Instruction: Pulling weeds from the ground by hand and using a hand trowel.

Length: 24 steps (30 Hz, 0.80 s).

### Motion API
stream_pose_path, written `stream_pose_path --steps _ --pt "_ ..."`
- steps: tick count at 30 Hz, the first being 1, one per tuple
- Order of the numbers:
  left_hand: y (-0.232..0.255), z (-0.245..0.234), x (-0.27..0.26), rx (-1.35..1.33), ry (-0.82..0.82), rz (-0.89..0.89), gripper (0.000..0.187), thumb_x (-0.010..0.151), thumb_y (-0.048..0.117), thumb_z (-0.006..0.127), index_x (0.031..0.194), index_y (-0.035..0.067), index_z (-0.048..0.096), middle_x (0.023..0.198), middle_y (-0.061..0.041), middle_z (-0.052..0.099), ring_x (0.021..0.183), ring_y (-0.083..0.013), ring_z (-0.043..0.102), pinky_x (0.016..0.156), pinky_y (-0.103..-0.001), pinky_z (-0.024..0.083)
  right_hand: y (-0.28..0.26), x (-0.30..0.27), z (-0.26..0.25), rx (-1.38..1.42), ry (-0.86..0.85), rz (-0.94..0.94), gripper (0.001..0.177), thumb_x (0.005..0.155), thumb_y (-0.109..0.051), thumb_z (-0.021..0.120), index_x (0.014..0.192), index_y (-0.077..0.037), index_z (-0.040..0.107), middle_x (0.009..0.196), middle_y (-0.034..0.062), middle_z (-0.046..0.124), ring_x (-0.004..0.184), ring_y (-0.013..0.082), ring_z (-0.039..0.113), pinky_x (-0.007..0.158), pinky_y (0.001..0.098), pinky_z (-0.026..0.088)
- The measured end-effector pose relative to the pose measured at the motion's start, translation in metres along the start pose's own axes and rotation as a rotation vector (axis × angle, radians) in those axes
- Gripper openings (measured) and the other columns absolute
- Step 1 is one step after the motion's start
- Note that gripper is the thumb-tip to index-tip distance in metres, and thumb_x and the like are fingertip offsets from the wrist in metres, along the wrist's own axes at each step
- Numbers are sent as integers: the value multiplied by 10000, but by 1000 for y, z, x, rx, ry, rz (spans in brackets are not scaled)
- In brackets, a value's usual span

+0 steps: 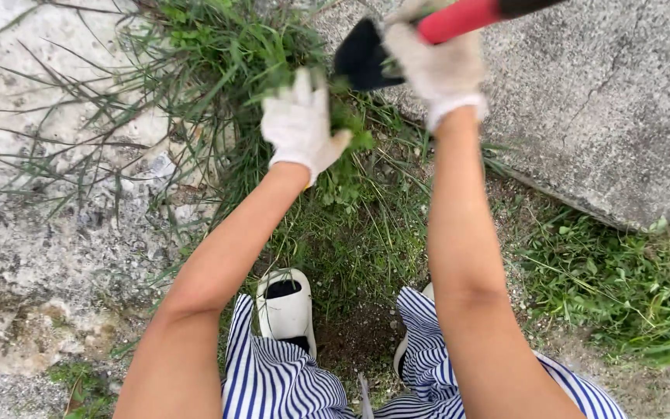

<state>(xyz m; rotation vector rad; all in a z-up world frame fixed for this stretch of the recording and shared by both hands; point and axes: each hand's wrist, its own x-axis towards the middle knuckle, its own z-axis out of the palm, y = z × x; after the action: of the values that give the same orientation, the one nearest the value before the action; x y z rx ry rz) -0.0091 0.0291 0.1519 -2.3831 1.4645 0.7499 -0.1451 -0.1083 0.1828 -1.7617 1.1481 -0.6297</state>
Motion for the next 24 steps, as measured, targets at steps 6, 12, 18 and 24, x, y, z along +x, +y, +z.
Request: stream_pose_path --steps 6,12,18,24 --pt "22 69 80 175 -5 24 1045 805 661 716 1534 7 351 1363 -185 489 1157 -293 562 865 -390 507 57 6 11 343 -112 9 177 848 -88 781 969 -125 658 989 20 737 897 156 716 867 331 628" --pt "0 112 119 -16 291 99 279 943 264 661 1160 90 641 1052 -146 709 921 -331 715 756 -457 563 32 -24 -31 242 2 3 201 839 9 778 1003 -97 732 1027 22 786 1009 155 767 985 332 596" --pt "-10 94 117 -123 192 166 300 910 339 652 1036 67 638 857 -204 707 807 -423 698 682 -539 555 41 -17 -25 497 88 -104 237 887 96 750 1024 -89 693 1028 57 758 997 178 738 969 377 637" --pt "-36 105 88 -197 233 200 271 888 354 677 989 103 664 834 -198 702 816 -431 686 693 -545 540 67 -6 21 467 -72 -136 187 890 53 743 997 -81 670 968 47 717 910 164 701 912 320 637"
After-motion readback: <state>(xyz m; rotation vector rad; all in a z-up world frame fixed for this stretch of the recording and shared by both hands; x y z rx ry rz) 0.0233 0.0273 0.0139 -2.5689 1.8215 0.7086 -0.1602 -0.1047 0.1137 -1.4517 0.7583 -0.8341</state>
